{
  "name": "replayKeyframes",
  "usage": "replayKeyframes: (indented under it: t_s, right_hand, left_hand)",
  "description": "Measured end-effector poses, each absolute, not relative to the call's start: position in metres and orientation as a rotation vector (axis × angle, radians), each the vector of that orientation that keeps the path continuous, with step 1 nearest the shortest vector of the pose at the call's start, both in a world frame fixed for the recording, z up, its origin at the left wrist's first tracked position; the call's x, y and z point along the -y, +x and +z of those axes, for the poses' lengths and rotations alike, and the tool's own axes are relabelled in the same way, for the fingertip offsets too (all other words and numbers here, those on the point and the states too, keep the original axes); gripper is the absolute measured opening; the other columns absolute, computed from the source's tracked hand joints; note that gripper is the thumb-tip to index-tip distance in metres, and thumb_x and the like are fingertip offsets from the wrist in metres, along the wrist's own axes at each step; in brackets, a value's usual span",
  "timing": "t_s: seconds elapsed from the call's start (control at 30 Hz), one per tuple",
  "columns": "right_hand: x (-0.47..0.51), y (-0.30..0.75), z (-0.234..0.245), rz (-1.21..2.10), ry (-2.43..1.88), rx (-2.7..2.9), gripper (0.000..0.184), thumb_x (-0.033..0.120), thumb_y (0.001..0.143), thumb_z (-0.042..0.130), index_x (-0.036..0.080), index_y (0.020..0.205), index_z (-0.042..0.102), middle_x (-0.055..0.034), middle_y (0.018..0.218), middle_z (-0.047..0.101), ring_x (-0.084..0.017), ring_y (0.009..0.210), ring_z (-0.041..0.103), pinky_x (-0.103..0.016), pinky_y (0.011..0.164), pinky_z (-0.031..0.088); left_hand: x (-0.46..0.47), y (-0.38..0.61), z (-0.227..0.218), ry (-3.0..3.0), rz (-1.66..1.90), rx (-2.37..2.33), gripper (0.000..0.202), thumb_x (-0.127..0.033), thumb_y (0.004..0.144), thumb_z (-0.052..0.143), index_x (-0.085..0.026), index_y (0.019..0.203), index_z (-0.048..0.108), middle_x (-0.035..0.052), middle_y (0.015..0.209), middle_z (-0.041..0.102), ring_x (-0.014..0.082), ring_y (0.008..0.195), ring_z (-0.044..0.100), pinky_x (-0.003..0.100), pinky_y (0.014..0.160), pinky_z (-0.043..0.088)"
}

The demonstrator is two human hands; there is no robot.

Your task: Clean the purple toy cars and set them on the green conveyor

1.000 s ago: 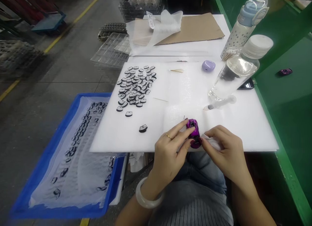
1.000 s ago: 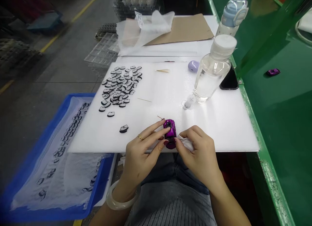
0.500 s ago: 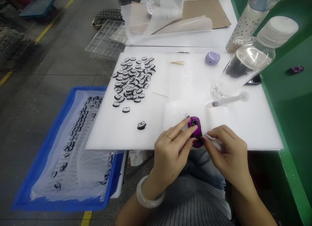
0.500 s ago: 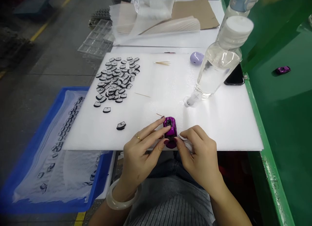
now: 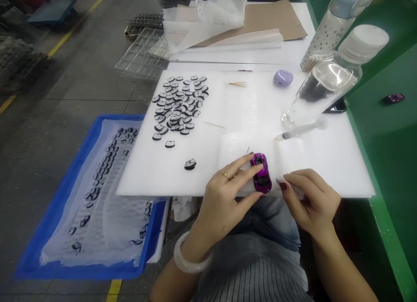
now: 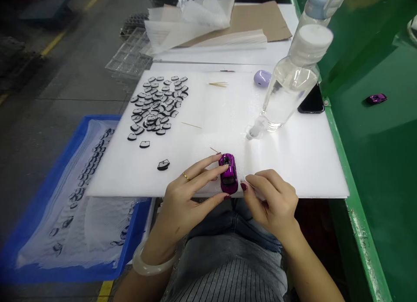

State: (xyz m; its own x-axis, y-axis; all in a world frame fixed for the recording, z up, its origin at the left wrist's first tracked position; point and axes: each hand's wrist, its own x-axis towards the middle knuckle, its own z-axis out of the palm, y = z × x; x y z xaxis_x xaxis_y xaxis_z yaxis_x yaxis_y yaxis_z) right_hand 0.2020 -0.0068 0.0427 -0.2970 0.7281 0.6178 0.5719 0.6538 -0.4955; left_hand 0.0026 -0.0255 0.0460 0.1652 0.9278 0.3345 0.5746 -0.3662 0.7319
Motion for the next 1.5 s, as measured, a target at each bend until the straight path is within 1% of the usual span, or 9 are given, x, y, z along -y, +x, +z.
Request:
replayKeyframes:
  t_s: [0.17, 0.47, 0.6, 0.73, 0.93, 1.1, 1.23, 1.33, 1.5]
  right_hand:
    - [0.011, 0.19, 0.039, -0.015, -0.96, 2.137, 0.023, 0.012, 0.085, 0.069, 0.019, 0.106, 0.067, -0.0089, 0.1, 0.064, -0.013, 0.069, 0.058, -0.027, 0.056, 0.051]
    - [0.013, 0.203, 0.05, 0.075, -1.149, 2.079, 0.008, 0.011, 0.086, 0.068, 0.016, 0.092, 0.069, -0.002, 0.081, 0.065, -0.006, 0.052, 0.053, -0.02, 0.047, 0.043]
    - [-0.012, 0.239, 0.066, 0.109, -1.297, 1.874, 0.005, 0.02, 0.087, 0.069, 0.02, 0.082, 0.068, 0.0016, 0.069, 0.065, -0.011, 0.056, 0.057, -0.024, 0.048, 0.041]
    - [-0.026, 0.252, 0.07, -0.308, -1.505, 1.824, 0.009, 0.027, 0.086, 0.068, 0.02, 0.091, 0.069, -0.0063, 0.088, 0.072, -0.023, 0.08, 0.065, -0.035, 0.069, 0.049]
    - [-0.016, 0.226, 0.05, -0.201, -1.474, 1.849, 0.011, 0.027, 0.087, 0.066, 0.021, 0.083, 0.057, 0.0008, 0.076, 0.07, -0.019, 0.071, 0.068, -0.035, 0.074, 0.05]
    - [-0.032, 0.255, 0.053, -0.042, -1.769, 1.802, 0.037, 0.034, 0.081, 0.068, 0.021, 0.115, 0.056, -0.0043, 0.101, 0.074, -0.025, 0.085, 0.072, -0.035, 0.067, 0.051]
    - [-0.02, 0.251, 0.077, -0.344, -1.521, 1.481, 0.021, 0.027, 0.084, 0.067, 0.02, 0.104, 0.068, -0.0063, 0.096, 0.071, -0.023, 0.083, 0.069, -0.036, 0.072, 0.053]
    - [0.001, 0.217, 0.082, -0.176, -1.4, 1.592, 0.012, 0.024, 0.087, 0.065, 0.024, 0.099, 0.065, -0.0031, 0.084, 0.068, -0.019, 0.072, 0.064, -0.034, 0.066, 0.053]
    - [0.013, 0.162, 0.06, 0.105, -1.34, 1.987, 0.033, 0.035, 0.088, 0.064, 0.017, 0.114, 0.055, -0.0066, 0.086, 0.067, -0.023, 0.075, 0.065, -0.036, 0.063, 0.055]
  left_hand:
    - [0.027, 0.008, 0.042, 2.066, 1.117, -1.48, 0.044, -0.011, 0.083, 0.069, -0.02, 0.126, 0.065, 0.0094, 0.138, 0.062, 0.0268, 0.121, 0.064, 0.045, 0.103, 0.055]
    - [0.026, 0.008, 0.032, 2.218, 1.219, -1.47, 0.038, -0.026, 0.087, 0.072, -0.02, 0.124, 0.064, 0.0126, 0.133, 0.066, 0.0255, 0.109, 0.069, 0.043, 0.089, 0.06]
    - [0.025, 0.009, 0.023, 2.323, 1.4, -1.437, 0.028, -0.027, 0.087, 0.073, -0.021, 0.113, 0.066, 0.0108, 0.118, 0.072, 0.0197, 0.087, 0.072, 0.035, 0.073, 0.059]
    - [0.024, 0.009, 0.016, 2.43, 1.494, -1.413, 0.026, -0.022, 0.084, 0.076, -0.019, 0.108, 0.067, 0.0107, 0.109, 0.074, 0.0167, 0.075, 0.069, 0.032, 0.065, 0.054]
    - [0.023, 0.011, 0.013, 2.481, 1.496, -1.431, 0.022, -0.023, 0.085, 0.074, -0.019, 0.106, 0.067, 0.0112, 0.109, 0.073, 0.018, 0.074, 0.066, 0.033, 0.065, 0.05]
    - [0.026, 0.012, 0.014, 2.47, 1.434, -1.491, 0.022, -0.022, 0.085, 0.072, -0.019, 0.107, 0.068, 0.0116, 0.11, 0.074, 0.0201, 0.076, 0.065, 0.035, 0.068, 0.048]
    - [0.03, 0.007, 0.021, 2.316, 1.384, -1.43, 0.027, -0.026, 0.087, 0.073, -0.021, 0.112, 0.068, 0.0103, 0.114, 0.073, 0.0208, 0.084, 0.067, 0.036, 0.073, 0.05]
    - [0.035, -0.001, 0.025, 2.04, 1.402, -1.278, 0.037, -0.036, 0.09, 0.068, -0.022, 0.124, 0.064, 0.0103, 0.122, 0.071, 0.0241, 0.103, 0.068, 0.039, 0.086, 0.054]
    - [0.04, -0.003, 0.019, 1.912, 1.529, -1.486, 0.027, -0.01, 0.09, 0.06, -0.022, 0.113, 0.068, 0.0051, 0.107, 0.072, 0.0216, 0.102, 0.066, 0.038, 0.088, 0.054]
